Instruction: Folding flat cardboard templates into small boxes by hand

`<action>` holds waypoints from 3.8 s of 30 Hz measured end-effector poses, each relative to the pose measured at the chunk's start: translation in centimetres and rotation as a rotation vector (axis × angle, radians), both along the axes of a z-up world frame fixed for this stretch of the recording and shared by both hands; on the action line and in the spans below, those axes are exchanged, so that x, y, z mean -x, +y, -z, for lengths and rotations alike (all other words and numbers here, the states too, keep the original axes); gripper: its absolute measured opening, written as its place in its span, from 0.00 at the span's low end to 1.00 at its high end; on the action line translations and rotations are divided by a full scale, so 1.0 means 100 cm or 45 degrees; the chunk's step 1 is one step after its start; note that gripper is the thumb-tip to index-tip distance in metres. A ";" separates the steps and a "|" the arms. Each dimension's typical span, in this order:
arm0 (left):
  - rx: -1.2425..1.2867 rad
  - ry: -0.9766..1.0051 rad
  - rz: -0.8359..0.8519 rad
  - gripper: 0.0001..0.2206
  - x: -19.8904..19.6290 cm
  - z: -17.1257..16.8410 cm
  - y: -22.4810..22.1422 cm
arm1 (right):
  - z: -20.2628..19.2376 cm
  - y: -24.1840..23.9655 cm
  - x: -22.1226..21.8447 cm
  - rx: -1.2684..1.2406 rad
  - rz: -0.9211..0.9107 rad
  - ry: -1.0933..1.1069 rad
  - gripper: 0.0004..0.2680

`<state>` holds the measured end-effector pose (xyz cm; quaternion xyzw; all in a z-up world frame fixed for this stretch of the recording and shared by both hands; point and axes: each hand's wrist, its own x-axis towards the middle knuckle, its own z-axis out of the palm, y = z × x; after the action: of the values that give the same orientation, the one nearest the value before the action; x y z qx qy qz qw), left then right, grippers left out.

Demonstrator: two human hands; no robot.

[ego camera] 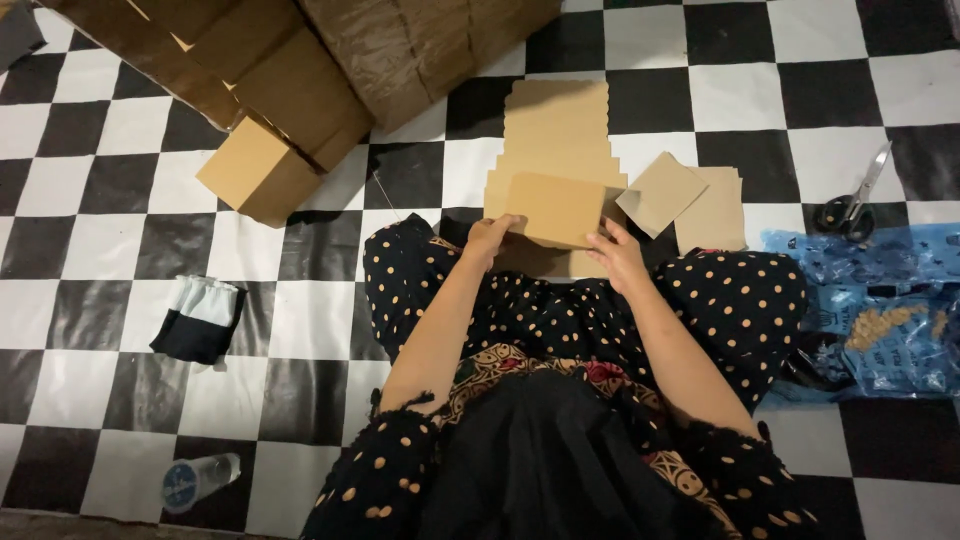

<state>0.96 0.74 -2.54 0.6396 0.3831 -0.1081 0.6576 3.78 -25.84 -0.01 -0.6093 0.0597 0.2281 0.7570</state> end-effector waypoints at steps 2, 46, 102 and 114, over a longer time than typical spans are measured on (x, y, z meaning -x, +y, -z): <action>0.053 -0.040 -0.060 0.40 0.000 -0.007 -0.005 | 0.003 0.003 -0.001 0.020 0.009 -0.025 0.26; -0.733 -1.282 0.569 0.34 0.068 -0.139 -0.014 | -0.054 -0.037 0.019 -0.044 -0.295 -0.648 0.29; -0.412 -1.181 -0.981 0.26 0.147 -0.169 0.120 | -0.103 -0.051 0.015 0.264 -0.108 -0.840 0.17; -0.704 -0.973 -1.541 0.23 0.106 -0.087 0.369 | -0.060 -0.139 -0.015 0.073 0.350 -0.385 0.12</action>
<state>-9.61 37.65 6.21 0.4526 0.4258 0.5990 0.5050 5.25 -39.69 5.97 -0.6440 0.0344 0.0268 0.7638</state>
